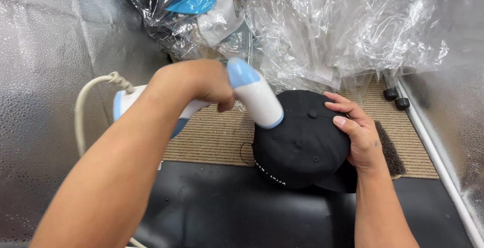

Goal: Steaming a baseball cap with a handheld steamer, brushing it with a lint brush, and then placing it into a plastic bag for packing.

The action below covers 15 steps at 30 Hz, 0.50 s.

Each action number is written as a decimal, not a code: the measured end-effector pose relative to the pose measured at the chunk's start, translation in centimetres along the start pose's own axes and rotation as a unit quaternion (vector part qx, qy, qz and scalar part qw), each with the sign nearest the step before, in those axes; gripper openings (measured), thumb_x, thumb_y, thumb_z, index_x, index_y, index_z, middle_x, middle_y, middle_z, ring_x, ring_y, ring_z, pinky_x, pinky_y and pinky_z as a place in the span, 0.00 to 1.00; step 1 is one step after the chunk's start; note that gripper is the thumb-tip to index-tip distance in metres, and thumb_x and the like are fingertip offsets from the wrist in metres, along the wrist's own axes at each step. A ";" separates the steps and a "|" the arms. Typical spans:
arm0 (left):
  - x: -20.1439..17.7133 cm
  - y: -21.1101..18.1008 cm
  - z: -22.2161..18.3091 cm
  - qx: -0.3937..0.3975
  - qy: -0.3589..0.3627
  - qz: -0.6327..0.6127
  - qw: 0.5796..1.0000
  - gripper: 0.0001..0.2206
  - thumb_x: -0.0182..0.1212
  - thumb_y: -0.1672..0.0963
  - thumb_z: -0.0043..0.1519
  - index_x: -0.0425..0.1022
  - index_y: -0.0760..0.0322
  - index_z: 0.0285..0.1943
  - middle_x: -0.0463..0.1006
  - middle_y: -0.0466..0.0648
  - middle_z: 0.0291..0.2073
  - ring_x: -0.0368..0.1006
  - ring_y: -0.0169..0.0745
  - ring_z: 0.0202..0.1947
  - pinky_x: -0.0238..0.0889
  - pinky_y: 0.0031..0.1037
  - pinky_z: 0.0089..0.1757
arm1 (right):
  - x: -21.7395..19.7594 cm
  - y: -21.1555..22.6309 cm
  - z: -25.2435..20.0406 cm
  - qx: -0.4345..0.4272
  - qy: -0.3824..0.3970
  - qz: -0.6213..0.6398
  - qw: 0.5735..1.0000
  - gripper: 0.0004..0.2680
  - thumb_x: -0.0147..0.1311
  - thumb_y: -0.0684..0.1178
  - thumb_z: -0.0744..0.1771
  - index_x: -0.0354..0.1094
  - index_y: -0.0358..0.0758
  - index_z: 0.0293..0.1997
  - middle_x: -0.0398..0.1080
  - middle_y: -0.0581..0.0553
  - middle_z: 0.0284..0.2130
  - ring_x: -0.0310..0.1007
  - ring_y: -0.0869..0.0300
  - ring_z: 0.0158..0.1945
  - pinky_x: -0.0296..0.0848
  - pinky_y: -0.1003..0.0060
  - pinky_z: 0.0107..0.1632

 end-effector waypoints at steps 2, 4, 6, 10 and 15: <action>0.1 -0.9 -2.9 0.007 0.001 0.003 1.000 0.25 0.64 0.55 0.44 0.81 0.71 0.52 0.85 0.60 0.45 0.80 0.60 0.52 0.71 0.48 0.52 | 0.4 0.2 -0.1 -0.001 -0.005 0.004 1.000 0.15 0.52 0.46 0.65 0.69 0.27 0.55 0.65 0.29 0.65 0.69 0.51 0.60 0.75 0.62 0.51; 0.6 -1.7 -4.1 0.013 0.004 0.006 1.000 0.25 0.62 0.56 0.47 0.79 0.73 0.55 0.84 0.61 0.48 0.79 0.59 0.55 0.69 0.46 0.55 | 0.4 0.4 -0.1 -0.001 -0.008 0.009 1.000 0.15 0.52 0.46 0.65 0.70 0.28 0.54 0.65 0.28 0.65 0.70 0.51 0.60 0.75 0.61 0.52; 0.6 -2.6 -3.8 0.047 -0.092 0.034 0.994 0.23 0.61 0.50 0.44 0.83 0.65 0.45 0.84 0.56 0.35 0.82 0.59 0.42 0.74 0.52 0.44 | 0.5 0.5 0.1 -0.001 0.006 -0.018 1.000 0.16 0.51 0.48 0.65 0.69 0.28 0.55 0.64 0.30 0.65 0.68 0.53 0.61 0.73 0.63 0.54; 0.7 -5.8 -3.5 0.100 -0.169 0.039 0.980 0.16 0.59 0.55 0.48 0.83 0.66 0.41 0.84 0.55 0.32 0.82 0.60 0.40 0.75 0.51 0.41 | 0.0 -0.3 0.1 -0.010 0.004 -0.018 1.000 0.15 0.50 0.49 0.66 0.69 0.30 0.56 0.64 0.30 0.65 0.67 0.54 0.61 0.72 0.65 0.54; 2.0 -6.4 -6.9 0.127 -0.198 0.051 0.971 0.14 0.55 0.56 0.52 0.79 0.70 0.42 0.82 0.57 0.26 0.82 0.64 0.33 0.75 0.56 0.34 | 0.3 0.4 -0.2 -0.004 -0.002 -0.010 1.000 0.15 0.53 0.49 0.65 0.70 0.32 0.55 0.66 0.32 0.63 0.68 0.55 0.61 0.71 0.65 0.56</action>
Point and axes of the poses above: each hand's wrist, its own z-axis towards the middle knuckle, its own x-axis out of the palm, y = z × x, the point moved 6 cm from there along z, towards the middle knuckle
